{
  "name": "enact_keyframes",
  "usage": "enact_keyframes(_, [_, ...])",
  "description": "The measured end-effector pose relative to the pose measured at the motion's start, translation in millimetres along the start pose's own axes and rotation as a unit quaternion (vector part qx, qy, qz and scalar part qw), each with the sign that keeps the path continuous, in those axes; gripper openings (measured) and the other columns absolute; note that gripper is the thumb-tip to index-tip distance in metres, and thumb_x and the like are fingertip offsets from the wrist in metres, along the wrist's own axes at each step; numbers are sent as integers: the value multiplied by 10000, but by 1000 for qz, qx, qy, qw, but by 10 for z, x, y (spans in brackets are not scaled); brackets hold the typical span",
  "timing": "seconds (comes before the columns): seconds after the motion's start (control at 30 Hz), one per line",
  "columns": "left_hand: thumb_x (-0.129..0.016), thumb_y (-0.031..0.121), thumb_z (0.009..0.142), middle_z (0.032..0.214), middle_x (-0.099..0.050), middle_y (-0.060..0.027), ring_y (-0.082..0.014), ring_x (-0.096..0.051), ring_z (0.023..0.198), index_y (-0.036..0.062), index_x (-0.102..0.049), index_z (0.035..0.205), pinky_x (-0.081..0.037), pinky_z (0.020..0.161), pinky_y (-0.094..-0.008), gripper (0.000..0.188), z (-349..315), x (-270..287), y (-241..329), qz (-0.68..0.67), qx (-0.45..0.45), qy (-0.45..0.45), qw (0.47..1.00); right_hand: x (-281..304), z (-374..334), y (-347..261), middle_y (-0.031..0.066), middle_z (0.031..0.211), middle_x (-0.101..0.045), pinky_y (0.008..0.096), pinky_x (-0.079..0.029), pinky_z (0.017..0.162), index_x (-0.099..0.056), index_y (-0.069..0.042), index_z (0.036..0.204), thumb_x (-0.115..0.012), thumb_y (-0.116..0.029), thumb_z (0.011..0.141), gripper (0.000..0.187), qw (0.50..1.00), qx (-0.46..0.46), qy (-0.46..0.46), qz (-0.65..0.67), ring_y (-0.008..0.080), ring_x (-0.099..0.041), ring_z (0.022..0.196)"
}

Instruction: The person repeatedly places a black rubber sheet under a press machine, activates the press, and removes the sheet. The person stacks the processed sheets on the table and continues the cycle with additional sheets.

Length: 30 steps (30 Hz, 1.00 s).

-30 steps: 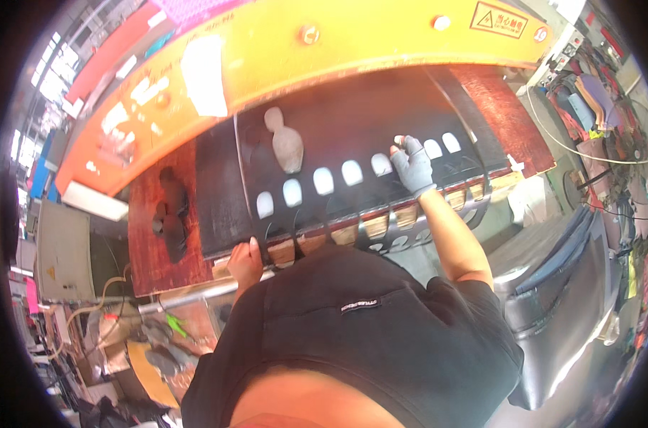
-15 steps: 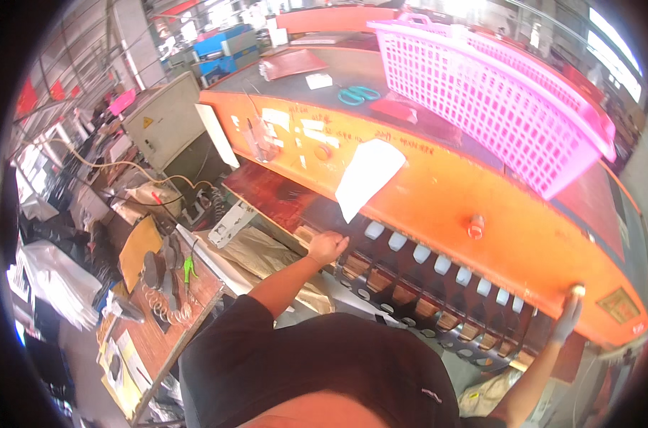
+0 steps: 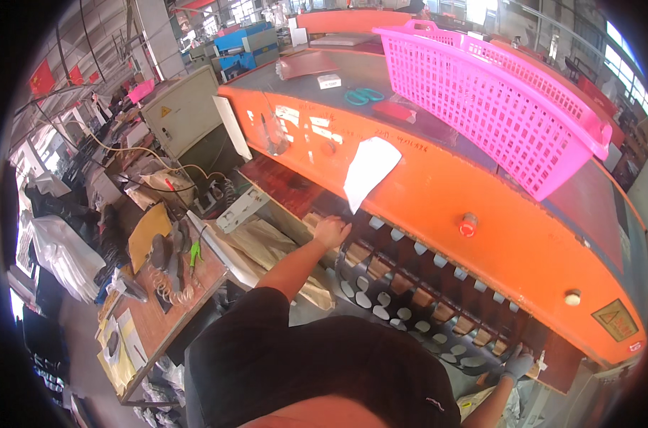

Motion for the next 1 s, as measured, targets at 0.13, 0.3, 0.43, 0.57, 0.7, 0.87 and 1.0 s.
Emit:
enact_keyframes(0.13, [-487, 334, 858, 793, -637, -143, -325, -590, 851, 41, -662, 688, -466, 804, -421, 382, 52, -122, -64, 2, 1, -44, 999, -127, 39, 188, 234, 815, -609, 471, -458, 665, -646, 12, 780, -563, -267, 841, 298, 999, -36, -38, -5, 395, -596, 760])
enact_keyframes(0.3, [-501, 314, 847, 796, -644, -131, -292, -587, 855, 47, -664, 680, -451, 831, -397, 354, -122, -90, -94, 20, -13, -47, 999, -178, -72, 348, 226, 743, -614, 467, -456, 645, -639, 12, 762, -570, -317, 841, 345, 997, -69, -25, 6, 389, -603, 713])
enact_keyframes(0.43, [-533, 288, 829, 768, -619, -117, -296, -574, 823, 53, -653, 660, -464, 784, -394, 313, -608, 182, -118, 15, -25, -30, 999, -44, -577, 410, 224, 754, -619, 473, -453, 657, -638, 21, 763, -539, -323, 844, 367, 996, -77, -42, -22, 392, -600, 709])
enact_keyframes(0.57, [-569, 257, 804, 718, -589, -103, -290, -566, 790, 59, -636, 638, -472, 736, -401, 267, -1250, 585, -96, 17, -46, -9, 999, 377, -1223, 373, 220, 797, -613, 464, -439, 677, -634, 37, 807, -508, -314, 865, 377, 992, -120, -32, -18, 382, -592, 747])
enact_keyframes(0.7, [-591, 214, 778, 684, -565, -99, -291, -557, 728, 67, -596, 586, -464, 669, -401, 242, -1954, 1035, -94, -17, -59, -4, 998, 868, -1978, 245, 233, 894, -628, 436, -448, 745, -631, 45, 933, -456, -343, 905, 427, 986, -152, -69, -25, 376, -595, 831])
enact_keyframes(0.87, [-625, 200, 752, 646, -532, -58, -256, -546, 688, 88, -577, 550, -458, 608, -385, 235, -2751, 1494, -129, -44, -45, -11, 998, 1327, -2803, 202, 230, 964, -614, 427, -437, 780, -602, 49, 1017, -434, -336, 924, 430, 978, -199, -45, -49, 383, -575, 892])
enact_keyframes(1.0, [-627, 191, 752, 643, -522, -58, -260, -539, 683, 90, -574, 556, -448, 586, -391, 227, -3268, 1737, -170, -59, -56, -23, 996, 1555, -3340, 296, 227, 1088, -594, 416, -420, 869, -585, 34, 1088, -408, -365, 939, 462, 968, -219, -81, -88, 375, -551, 1017])
Point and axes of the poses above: each hand's wrist, its own z-axis towards the middle knuckle, its own x-axis out of the back of the hand, y = z × x, the point moved 4 cm from there along z, towards the middle knuckle
